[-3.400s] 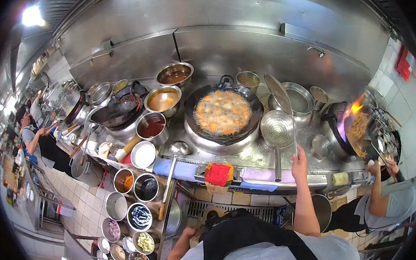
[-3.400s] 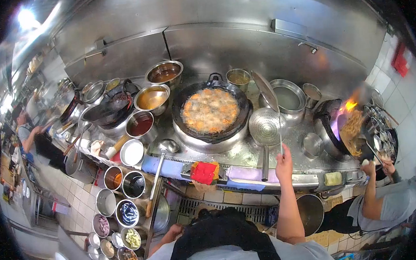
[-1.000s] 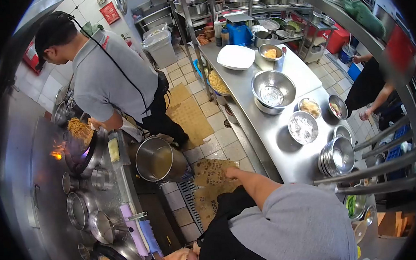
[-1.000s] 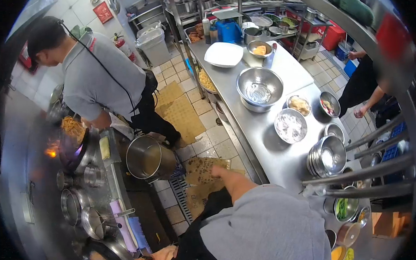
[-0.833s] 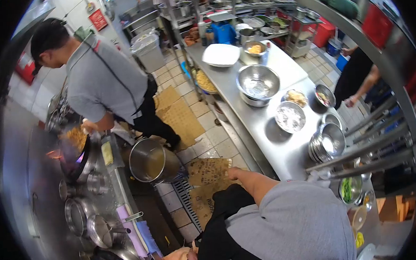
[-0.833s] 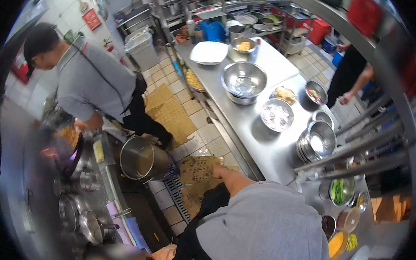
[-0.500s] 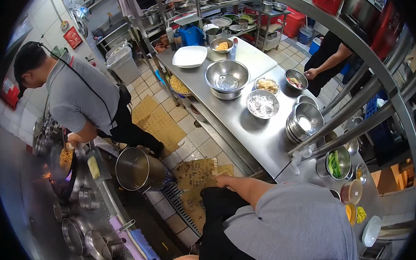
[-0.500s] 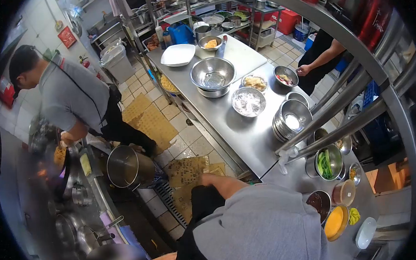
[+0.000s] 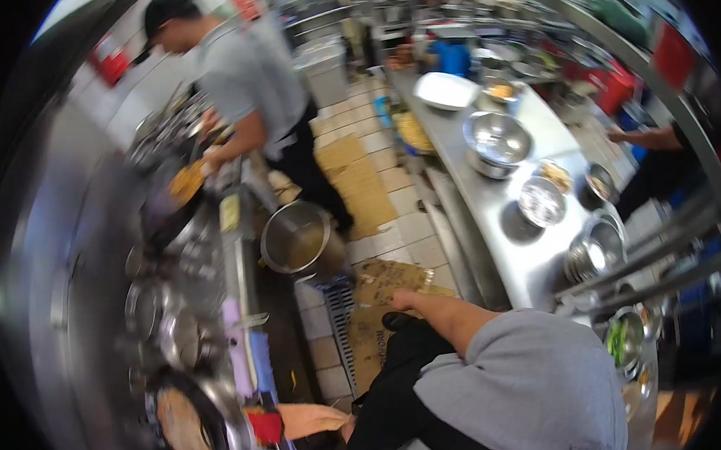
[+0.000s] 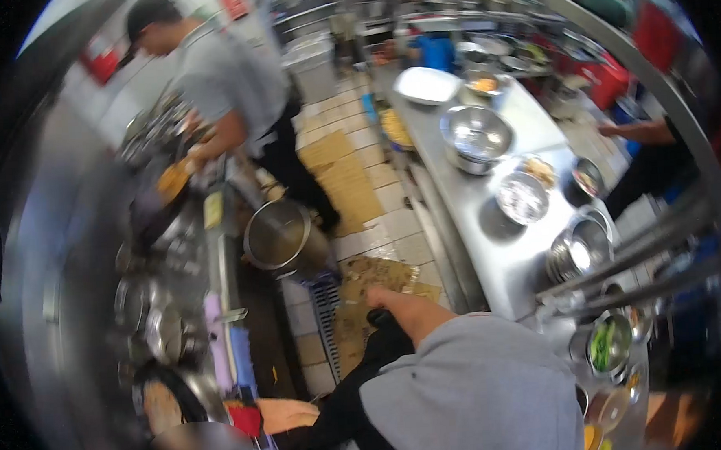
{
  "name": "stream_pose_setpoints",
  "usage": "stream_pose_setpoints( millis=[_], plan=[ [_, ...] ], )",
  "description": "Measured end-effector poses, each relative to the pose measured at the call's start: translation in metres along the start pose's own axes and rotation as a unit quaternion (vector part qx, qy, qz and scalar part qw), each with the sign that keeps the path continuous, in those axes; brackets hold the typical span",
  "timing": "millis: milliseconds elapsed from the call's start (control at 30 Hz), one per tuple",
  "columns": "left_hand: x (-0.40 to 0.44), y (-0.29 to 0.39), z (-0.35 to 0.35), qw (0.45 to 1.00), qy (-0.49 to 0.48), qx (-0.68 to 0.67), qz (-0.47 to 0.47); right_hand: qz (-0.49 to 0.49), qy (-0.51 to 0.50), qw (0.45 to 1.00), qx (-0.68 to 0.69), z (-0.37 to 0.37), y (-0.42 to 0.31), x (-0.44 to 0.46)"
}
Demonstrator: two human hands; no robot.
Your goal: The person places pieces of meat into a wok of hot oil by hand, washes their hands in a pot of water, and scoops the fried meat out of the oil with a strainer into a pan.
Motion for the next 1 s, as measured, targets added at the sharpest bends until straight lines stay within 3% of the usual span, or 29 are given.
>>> stream_pose_setpoints(
  millis=[67, 100, 133, 167, 200, 233, 267, 333, 367, 433, 500, 533, 600, 667, 733, 867, 933, 1000],
  plan=[
    [-0.018, -0.024, -0.006, 0.999, 0.024, -0.033, -0.026, -0.158, -0.034, 0.984, -0.081, 0.031, -0.029, 0.027],
    [-0.031, -0.033, -0.002, 0.997, 0.036, -0.047, -0.047, -0.119, -0.036, 0.991, -0.050, 0.038, -0.035, 0.029],
    [-0.041, -0.040, 0.003, 0.994, 0.052, -0.060, -0.076, -0.145, -0.037, 0.988, -0.046, 0.041, -0.048, 0.027],
    [-0.053, -0.047, 0.005, 0.989, 0.068, -0.071, -0.110, -0.261, -0.031, 0.961, -0.083, 0.044, -0.072, 0.024],
    [-0.064, -0.046, 0.004, 0.984, 0.084, -0.079, -0.137, -0.186, -0.079, 0.979, -0.034, 0.054, -0.066, 0.028],
    [-0.075, -0.045, -0.004, 0.978, 0.099, -0.082, -0.162, -0.171, -0.103, 0.978, -0.059, 0.060, -0.070, 0.031],
    [-0.077, -0.046, -0.014, 0.980, 0.130, -0.070, -0.130, -0.069, -0.175, 0.982, -0.025, 0.073, -0.059, 0.029],
    [-0.042, -0.089, -0.027, 0.975, 0.204, -0.054, -0.064, -0.128, -0.217, 0.963, -0.098, 0.121, -0.013, 0.077],
    [-0.021, -0.114, -0.024, 0.967, 0.250, -0.050, -0.023, -0.144, -0.228, 0.955, -0.122, 0.115, -0.033, 0.075],
    [-0.039, -0.109, -0.022, 0.959, 0.265, -0.091, -0.042, 0.002, -0.242, 0.970, 0.007, 0.103, -0.036, 0.051],
    [-0.073, -0.078, -0.031, 0.962, 0.248, -0.093, -0.067, -0.020, -0.235, 0.972, -0.014, 0.095, -0.059, 0.048],
    [-0.073, -0.083, -0.029, 0.960, 0.252, -0.104, -0.070, -0.032, -0.225, 0.974, -0.019, 0.091, -0.068, 0.049],
    [-0.067, -0.094, -0.014, 0.977, 0.182, 0.009, -0.108, -0.047, -0.228, 0.972, -0.011, 0.090, -0.088, 0.049],
    [-0.057, -0.119, -0.006, 0.970, 0.204, 0.005, -0.132, -0.061, -0.233, 0.971, 0.003, 0.092, -0.107, 0.050],
    [-0.045, -0.130, 0.008, 0.986, 0.124, -0.017, -0.109, -0.100, -0.263, 0.959, 0.002, 0.101, -0.124, 0.052],
    [-0.043, -0.126, -0.002, 0.970, 0.198, 0.013, -0.137, -0.109, -0.234, 0.965, 0.047, 0.103, -0.146, 0.033],
    [-0.063, -0.103, -0.017, 0.968, 0.188, 0.046, -0.158, -0.124, -0.243, 0.962, 0.002, 0.104, -0.149, 0.022],
    [-0.070, -0.106, -0.019, 0.966, 0.158, -0.017, -0.203, -0.115, -0.242, 0.963, 0.019, 0.111, -0.134, 0.025]
  ],
)
Point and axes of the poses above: each hand's wrist, its own x-axis towards the middle knuckle, its own z-axis out of the palm, y = z × x, the point moved 8 cm from there along x, towards the middle knuckle, and after that the axes turned 7 degrees about -z, right-handed, at the moved point
